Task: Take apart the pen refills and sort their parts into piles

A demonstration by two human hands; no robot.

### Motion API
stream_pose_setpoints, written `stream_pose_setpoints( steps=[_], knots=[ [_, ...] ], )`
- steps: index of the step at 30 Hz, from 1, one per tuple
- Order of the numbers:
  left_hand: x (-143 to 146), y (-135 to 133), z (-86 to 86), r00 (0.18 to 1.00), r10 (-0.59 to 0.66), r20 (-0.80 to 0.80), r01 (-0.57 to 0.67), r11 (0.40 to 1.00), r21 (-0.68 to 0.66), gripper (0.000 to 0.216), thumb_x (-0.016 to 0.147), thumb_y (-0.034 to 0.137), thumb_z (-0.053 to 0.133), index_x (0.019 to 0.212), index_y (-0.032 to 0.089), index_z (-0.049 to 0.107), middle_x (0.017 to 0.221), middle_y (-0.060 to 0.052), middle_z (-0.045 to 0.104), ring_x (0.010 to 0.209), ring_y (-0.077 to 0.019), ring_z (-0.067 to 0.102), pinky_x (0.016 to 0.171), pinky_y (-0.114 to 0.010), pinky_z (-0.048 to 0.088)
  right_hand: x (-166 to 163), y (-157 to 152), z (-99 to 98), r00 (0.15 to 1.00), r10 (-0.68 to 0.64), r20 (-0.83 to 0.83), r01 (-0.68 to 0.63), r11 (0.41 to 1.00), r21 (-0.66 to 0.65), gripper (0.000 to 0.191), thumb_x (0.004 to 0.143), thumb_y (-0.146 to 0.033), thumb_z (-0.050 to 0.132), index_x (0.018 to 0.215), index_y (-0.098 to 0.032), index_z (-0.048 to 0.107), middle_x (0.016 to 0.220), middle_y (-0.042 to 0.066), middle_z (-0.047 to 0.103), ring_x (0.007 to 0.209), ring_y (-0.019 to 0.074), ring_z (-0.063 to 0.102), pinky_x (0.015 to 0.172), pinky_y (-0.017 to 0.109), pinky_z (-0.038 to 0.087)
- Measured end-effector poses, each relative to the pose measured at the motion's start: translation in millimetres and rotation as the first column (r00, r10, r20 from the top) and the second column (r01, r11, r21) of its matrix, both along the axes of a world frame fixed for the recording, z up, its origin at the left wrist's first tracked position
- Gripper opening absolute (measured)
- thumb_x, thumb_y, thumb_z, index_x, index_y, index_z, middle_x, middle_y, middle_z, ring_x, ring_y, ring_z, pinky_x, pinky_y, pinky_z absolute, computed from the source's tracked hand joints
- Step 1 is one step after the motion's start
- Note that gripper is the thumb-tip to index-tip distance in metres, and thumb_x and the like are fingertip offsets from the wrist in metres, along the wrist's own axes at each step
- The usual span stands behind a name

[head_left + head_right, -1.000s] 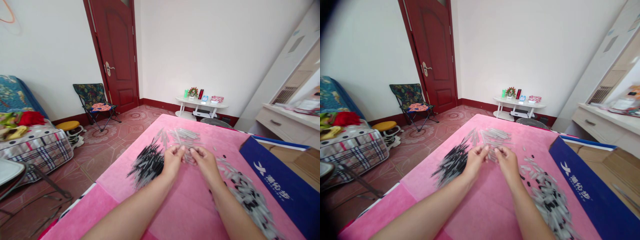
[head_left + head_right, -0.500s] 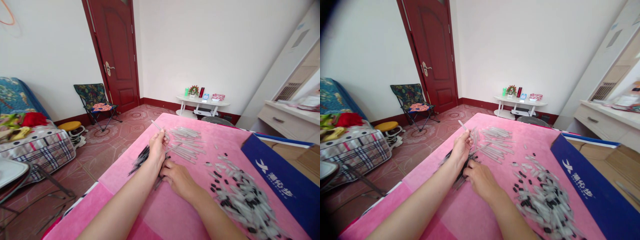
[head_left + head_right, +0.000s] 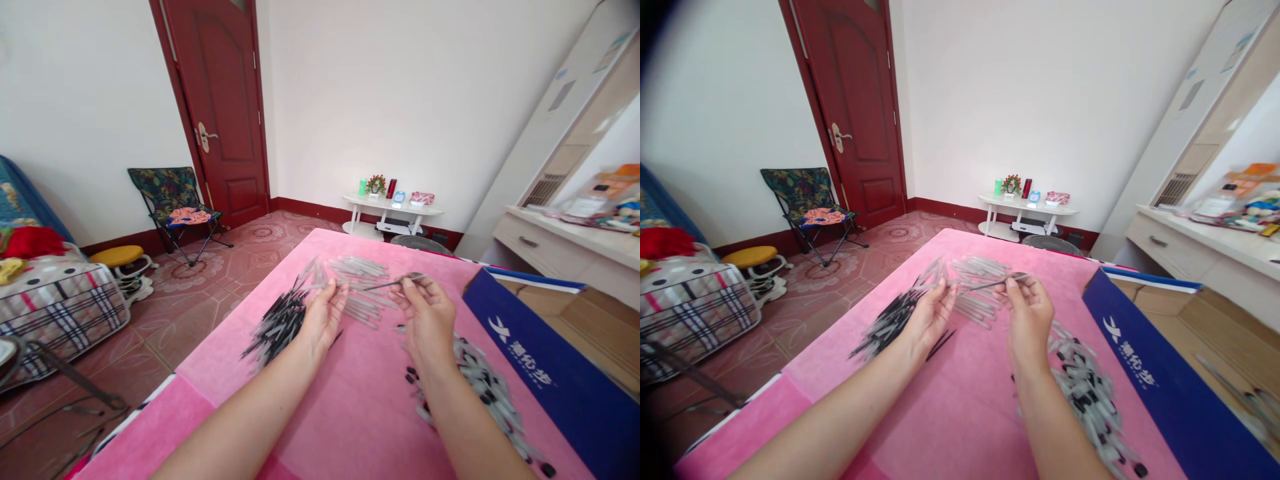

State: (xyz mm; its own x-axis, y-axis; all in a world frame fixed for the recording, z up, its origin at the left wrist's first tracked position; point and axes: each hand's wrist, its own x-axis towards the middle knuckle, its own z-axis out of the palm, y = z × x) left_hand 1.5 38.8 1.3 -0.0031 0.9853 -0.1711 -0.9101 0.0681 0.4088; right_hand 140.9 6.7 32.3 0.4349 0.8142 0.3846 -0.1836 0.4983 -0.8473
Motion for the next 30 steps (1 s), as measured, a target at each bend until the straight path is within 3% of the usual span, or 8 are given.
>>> stream_pose_setpoints(
  steps=[10,19,26,30],
  knots=[
    [10,-12,-0.9,0.997,-0.049,0.059,0.05,0.998,-0.025,0.007,0.075,0.005,0.054,0.071,0.008,0.059,0.069,-0.006,0.064,0.064,-0.0103,0.063,0.065,-0.018,0.053,-7,-9,8.7,0.995,-0.099,-0.01,0.099,0.989,0.113,0.016,0.07,-0.024,0.061,0.081,-0.015,0.054,0.074,0.0,0.058,0.06,0.0095,0.058,0.059,0.027,0.051],
    [10,-11,-2.0,0.996,-0.058,0.073,0.06,0.998,-0.02,0.009,0.075,0.005,0.053,0.069,0.009,0.059,0.071,-0.005,0.065,0.067,-0.0095,0.063,0.068,-0.018,0.052,-6,-10,10.5,0.992,-0.121,0.031,0.116,0.985,0.127,0.016,0.071,-0.024,0.06,0.082,-0.015,0.054,0.075,0.0,0.058,0.06,0.0097,0.058,0.06,0.027,0.051],
    [16,-19,-1.6,0.994,-0.097,0.05,0.097,0.995,-0.003,0.007,0.073,0.004,0.056,0.069,0.009,0.059,0.069,-0.005,0.065,0.067,-0.0111,0.063,0.065,-0.019,0.052,-10,-11,6.5,0.992,-0.082,0.096,0.076,0.995,0.063,0.017,0.07,-0.026,0.061,0.082,-0.016,0.055,0.074,0.0,0.059,0.059,0.0097,0.058,0.059,0.026,0.05],
    [17,-24,0.0,0.989,-0.146,0.034,0.146,0.989,-0.004,0.004,0.07,0.006,0.061,0.072,0.01,0.06,0.073,-0.006,0.066,0.068,-0.0132,0.064,0.062,-0.019,0.053,-5,-10,12.4,0.965,0.063,0.253,-0.046,0.996,-0.072,0.023,0.066,-0.031,0.064,0.082,-0.016,0.058,0.073,0.002,0.061,0.058,0.0112,0.058,0.054,0.025,0.05]
  ],
)
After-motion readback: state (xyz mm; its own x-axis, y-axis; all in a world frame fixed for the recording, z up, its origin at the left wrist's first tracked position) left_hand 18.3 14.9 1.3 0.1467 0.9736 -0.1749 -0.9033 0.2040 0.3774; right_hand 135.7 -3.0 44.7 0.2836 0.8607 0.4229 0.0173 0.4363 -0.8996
